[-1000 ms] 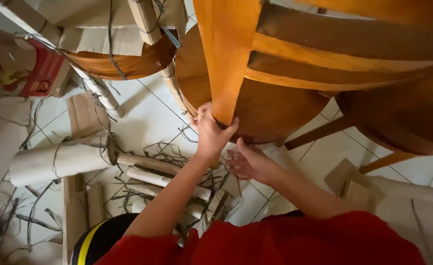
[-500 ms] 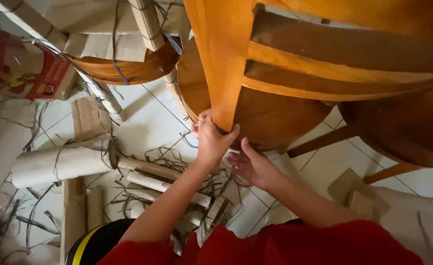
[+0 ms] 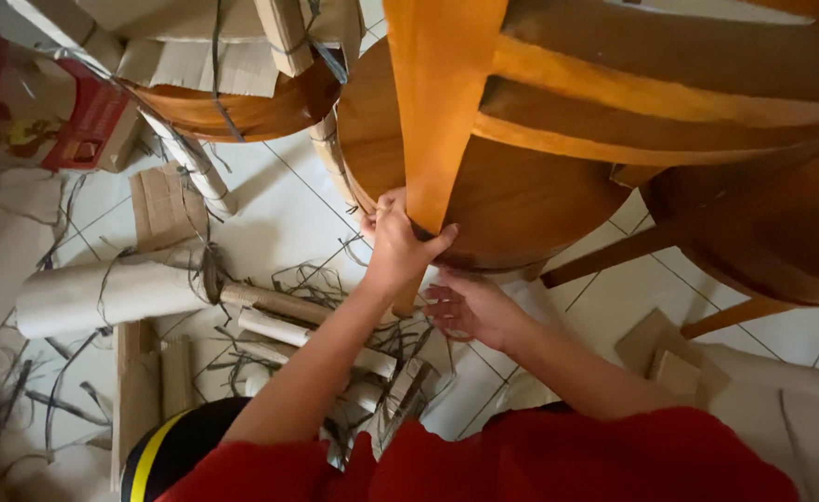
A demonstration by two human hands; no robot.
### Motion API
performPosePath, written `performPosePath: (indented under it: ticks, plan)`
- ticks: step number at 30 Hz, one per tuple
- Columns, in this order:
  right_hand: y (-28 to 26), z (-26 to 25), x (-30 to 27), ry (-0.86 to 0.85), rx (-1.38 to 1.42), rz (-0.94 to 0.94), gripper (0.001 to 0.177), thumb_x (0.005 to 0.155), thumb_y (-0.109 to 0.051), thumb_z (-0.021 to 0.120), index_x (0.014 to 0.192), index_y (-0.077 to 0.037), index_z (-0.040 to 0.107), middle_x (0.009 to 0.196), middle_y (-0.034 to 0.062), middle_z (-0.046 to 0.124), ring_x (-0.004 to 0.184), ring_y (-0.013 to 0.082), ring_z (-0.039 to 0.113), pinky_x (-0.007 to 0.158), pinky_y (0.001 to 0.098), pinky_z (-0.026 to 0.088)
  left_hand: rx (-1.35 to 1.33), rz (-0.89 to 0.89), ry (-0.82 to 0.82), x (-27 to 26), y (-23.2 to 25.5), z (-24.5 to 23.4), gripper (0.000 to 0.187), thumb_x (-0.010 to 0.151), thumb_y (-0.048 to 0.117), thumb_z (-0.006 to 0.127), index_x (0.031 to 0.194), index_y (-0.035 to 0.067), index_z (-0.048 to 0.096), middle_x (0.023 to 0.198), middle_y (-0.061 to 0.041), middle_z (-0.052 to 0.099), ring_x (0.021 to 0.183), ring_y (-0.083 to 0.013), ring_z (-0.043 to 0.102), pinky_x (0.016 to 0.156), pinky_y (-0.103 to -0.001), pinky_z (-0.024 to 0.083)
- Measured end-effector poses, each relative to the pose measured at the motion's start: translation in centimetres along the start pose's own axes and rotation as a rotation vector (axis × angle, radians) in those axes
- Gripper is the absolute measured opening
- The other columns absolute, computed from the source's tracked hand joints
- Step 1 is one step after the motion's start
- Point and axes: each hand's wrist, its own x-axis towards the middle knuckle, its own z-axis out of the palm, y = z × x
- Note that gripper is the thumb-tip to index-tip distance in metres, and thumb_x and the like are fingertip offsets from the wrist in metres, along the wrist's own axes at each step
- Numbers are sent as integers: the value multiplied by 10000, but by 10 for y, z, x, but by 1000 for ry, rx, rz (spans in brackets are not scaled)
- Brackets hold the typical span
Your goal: Wrapping wooden chair legs with cardboard and securing them with plastic ties
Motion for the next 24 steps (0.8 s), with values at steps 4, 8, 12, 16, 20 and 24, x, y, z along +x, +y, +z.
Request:
performPosePath:
  ticks: [4,8,12,16,20,24]
  plan:
    - [9,2,0,-50,-184,-1,340,877,-371,810,1098,-182,634,939,94,727,823,301,764,686,390,625,100,-6,-260,-5,-11,-11,806,763,395,844,1369,38,450,1404,-233,472,1311,-461,435,1058,-647,354]
    - [25,-12,18,-237,-770,-173,335,937,-237,719,1227,-95,626,944,89,721,778,194,750,619,279,595,169,7,-493,-23,8,-43,972,871,256,708,1592,-3,110,1665,-276,103,1510,-500,161,1128,-753,202]
    - [25,-19,2,-306,-1578,-303,505,897,-442,740,1310,-176,620,1068,144,710,1035,365,728,829,461,604,413,-122,-723,-51,29,-83,1127,834,298,733,1617,17,-27,1670,-273,6,1493,-519,201,1152,-693,243]
    - [44,-32,18,-401,-1999,-235,518,910,-454,721,1360,-239,581,1161,174,708,1080,406,705,889,507,575,570,-80,-1274,-88,20,-129,716,894,370,701,1483,81,414,1392,-240,569,1287,-480,543,1047,-670,392]
    - [48,-9,10,-371,-2067,-205,435,912,-381,700,1298,-192,631,1245,169,690,1161,389,672,922,529,562,696,-52,-1411,-127,-49,-125,687,838,479,733,1420,203,494,1232,-215,685,1160,-452,651,943,-646,518]
    - [41,30,-5,-362,-2171,-120,547,922,-458,690,1388,-185,602,1364,160,627,1293,344,599,1004,555,527,863,31,-1397,-141,-39,-124,663,879,499,679,1419,147,529,1270,-172,680,1161,-418,664,947,-622,511]
